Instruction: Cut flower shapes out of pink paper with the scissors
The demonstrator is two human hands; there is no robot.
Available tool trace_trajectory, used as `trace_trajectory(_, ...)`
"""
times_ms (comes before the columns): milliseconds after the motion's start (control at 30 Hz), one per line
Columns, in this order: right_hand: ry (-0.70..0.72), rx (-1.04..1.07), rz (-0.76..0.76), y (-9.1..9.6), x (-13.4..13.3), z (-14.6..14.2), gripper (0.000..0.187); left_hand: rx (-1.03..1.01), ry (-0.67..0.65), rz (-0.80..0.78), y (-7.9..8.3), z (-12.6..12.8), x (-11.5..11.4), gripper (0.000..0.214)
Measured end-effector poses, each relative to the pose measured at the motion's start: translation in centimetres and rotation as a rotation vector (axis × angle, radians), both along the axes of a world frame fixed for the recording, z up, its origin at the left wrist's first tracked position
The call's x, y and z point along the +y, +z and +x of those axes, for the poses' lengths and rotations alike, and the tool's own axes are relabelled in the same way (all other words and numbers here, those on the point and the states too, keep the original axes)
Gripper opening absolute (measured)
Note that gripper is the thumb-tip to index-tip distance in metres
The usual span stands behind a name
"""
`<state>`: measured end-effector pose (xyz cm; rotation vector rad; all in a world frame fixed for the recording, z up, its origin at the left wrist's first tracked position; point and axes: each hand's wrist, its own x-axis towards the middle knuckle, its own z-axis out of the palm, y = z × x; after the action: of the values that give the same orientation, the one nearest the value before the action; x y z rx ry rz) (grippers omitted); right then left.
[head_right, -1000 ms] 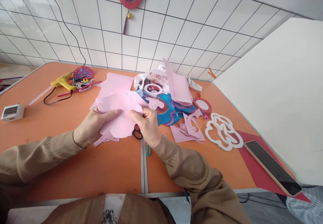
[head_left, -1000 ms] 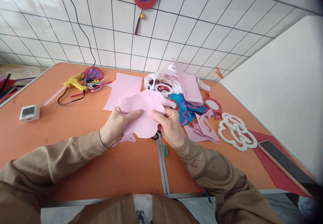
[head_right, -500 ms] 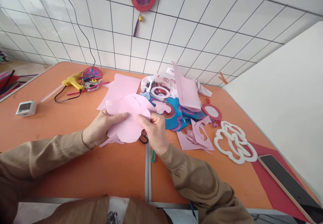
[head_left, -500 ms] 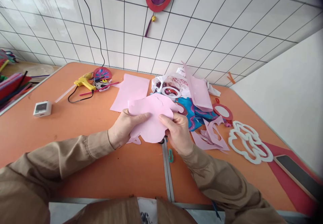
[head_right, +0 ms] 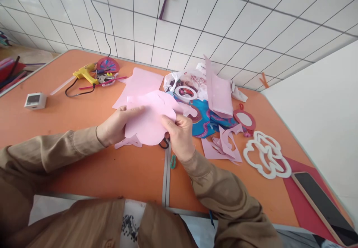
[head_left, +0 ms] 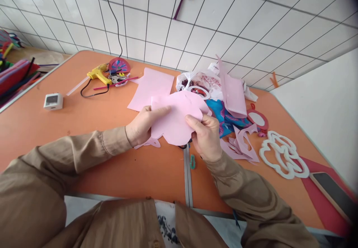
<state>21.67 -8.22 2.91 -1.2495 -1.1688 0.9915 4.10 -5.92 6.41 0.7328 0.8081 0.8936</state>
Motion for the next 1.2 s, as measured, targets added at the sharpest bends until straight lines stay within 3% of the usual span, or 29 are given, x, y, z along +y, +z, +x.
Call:
trace_trajectory(133, -0.025, 0.061, -0.016, 0.2, -0.01, -0.21, 0.038, 0.001, 0.018, -0.007, -0.11, 0.16, 0.23, 0.021)
trace_trajectory(533, -0.048, 0.004, 0.073, -0.36, 0.33, 0.1, 0.038, -0.071, 0.006, 0.031, -0.35, 0.12, 0.45, 0.024)
trace_trajectory(833, -0.034, -0.025, 0.045, -0.07, 0.12, -0.31, 0.038, 0.001, -0.004, 0.017, 0.24, 0.0, 0.19, 0.026)
trace_trajectory(1200, 0.015, 0.133, -0.028, 0.41, -0.17, -0.84, 0.035, -0.025, 0.038, 0.103, -0.22, 0.07, -0.02, 0.026)
